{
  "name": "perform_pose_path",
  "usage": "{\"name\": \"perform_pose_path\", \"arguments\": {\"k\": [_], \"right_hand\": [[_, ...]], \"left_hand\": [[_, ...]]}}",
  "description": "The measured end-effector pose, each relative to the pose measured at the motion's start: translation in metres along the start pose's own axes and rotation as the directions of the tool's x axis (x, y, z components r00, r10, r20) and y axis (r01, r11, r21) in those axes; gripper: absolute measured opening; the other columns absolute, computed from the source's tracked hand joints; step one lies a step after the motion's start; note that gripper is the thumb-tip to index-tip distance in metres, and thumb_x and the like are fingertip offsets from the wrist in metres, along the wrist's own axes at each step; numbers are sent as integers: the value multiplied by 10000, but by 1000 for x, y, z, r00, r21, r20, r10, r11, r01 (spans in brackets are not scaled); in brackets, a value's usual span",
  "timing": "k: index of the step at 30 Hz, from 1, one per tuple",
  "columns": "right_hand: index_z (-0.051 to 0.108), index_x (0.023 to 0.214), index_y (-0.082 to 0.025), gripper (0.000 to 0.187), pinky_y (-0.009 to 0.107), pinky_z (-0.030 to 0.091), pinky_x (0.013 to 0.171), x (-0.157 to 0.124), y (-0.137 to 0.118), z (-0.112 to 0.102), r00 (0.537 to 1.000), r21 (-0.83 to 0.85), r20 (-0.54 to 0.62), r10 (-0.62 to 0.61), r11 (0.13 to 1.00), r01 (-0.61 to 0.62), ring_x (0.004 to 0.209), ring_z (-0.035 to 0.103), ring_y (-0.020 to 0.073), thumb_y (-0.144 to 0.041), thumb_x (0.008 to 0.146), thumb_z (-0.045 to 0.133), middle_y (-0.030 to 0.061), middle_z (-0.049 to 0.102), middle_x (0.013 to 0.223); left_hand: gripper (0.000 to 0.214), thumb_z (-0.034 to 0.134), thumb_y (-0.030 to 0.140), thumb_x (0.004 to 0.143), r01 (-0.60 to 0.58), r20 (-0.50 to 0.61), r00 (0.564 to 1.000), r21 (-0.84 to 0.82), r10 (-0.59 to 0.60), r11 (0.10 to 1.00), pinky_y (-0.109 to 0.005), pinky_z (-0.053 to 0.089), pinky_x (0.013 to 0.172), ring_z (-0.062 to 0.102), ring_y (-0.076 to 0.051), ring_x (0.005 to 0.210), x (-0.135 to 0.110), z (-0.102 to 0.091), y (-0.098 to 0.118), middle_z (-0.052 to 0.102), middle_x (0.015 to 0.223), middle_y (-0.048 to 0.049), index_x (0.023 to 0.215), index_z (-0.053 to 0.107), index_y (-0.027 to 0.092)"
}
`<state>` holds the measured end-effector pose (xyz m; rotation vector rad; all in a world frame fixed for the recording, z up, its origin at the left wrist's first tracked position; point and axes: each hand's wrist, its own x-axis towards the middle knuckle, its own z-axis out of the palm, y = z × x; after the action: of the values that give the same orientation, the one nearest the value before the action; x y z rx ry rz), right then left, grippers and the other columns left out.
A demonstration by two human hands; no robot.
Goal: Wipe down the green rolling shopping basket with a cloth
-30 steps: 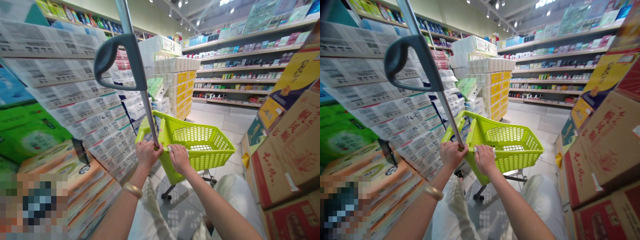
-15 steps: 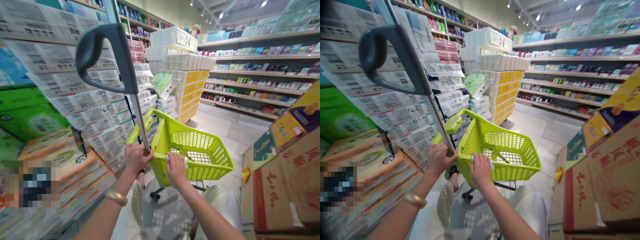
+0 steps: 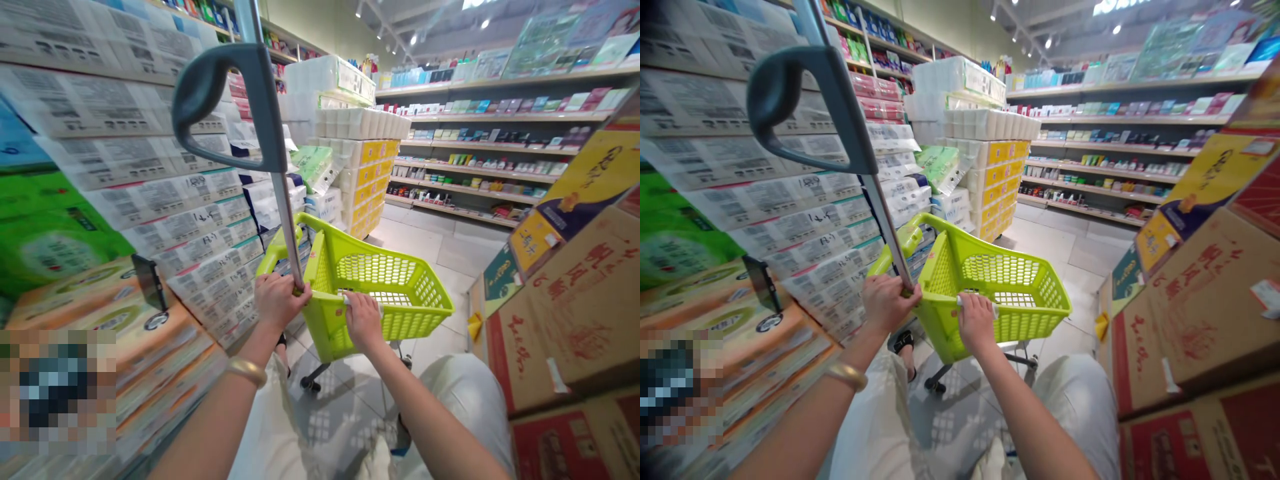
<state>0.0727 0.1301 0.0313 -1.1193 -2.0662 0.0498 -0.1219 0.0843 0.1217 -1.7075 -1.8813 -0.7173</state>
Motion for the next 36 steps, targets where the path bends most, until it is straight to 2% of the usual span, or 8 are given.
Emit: {"name": "perform_pose_path", "arguments": {"k": [3,8,12,18,21,26,31,36], "right_hand": [[596,1122,-195,362,371,332,900,7,-25,5,998,42,-5,56,998,-56,963,500,243,-96,811,439,81,630,999],[542,1248,-173,461,363,344,918,18,-61,6,998,95,48,-30,995,26,989,494,242,-111,801,444,95,608,1073],[514,1294,-193,466,346,345,919,6,-46,-5,990,75,75,-117,991,112,1007,497,229,-130,838,441,81,615,1099],[594,1140,-195,347,370,328,906,-21,-26,-14,1000,17,-14,25,1000,-25,976,496,239,-116,831,460,77,631,1008],[615,1068,-199,330,371,335,895,-23,-49,-12,993,82,-54,102,992,-98,950,496,240,-92,806,446,73,628,964],[588,1165,-195,420,348,343,936,-25,-88,-15,998,181,-58,34,983,-23,997,493,231,-91,787,440,78,615,1059],[507,1307,-236,497,355,288,1014,-45,-72,-31,992,172,-31,-126,976,130,1117,463,218,-130,826,442,50,597,1178],[560,1256,-257,446,404,268,1026,-64,-53,-36,994,85,-101,40,996,-32,1142,441,244,-129,843,449,68,572,1201]], "left_hand": [[286,549,433,778,8,-8,1000,-30,-9,1000,-384,357,791,579,-221,678,-2,-2,3,627,544,-32,575,630,247],[292,545,436,782,-1,-30,1000,-25,0,1000,-381,358,778,588,-225,681,-5,-8,2,627,546,-36,583,641,244],[283,555,441,767,-7,-37,999,4,7,1000,-381,355,764,587,-225,666,-12,-14,-1,623,537,-33,586,641,242],[299,548,445,774,7,-72,997,68,-2,998,-373,350,741,577,-210,638,-29,-27,7,624,523,-28,572,638,244],[290,548,440,771,4,-93,996,64,2,998,-379,350,750,579,-213,637,-37,-32,13,622,520,-26,578,644,245],[293,537,435,773,6,-103,995,43,-1,999,-379,356,742,589,-220,647,-46,-38,14,624,524,-29,578,644,244],[304,533,443,783,-14,-98,995,60,20,998,-384,361,756,590,-219,641,-55,-43,11,626,526,-34,587,647,240],[309,536,438,780,-21,-103,994,56,27,998,-383,363,759,582,-211,618,-58,-48,12,602,498,-28,570,633,234]]}}
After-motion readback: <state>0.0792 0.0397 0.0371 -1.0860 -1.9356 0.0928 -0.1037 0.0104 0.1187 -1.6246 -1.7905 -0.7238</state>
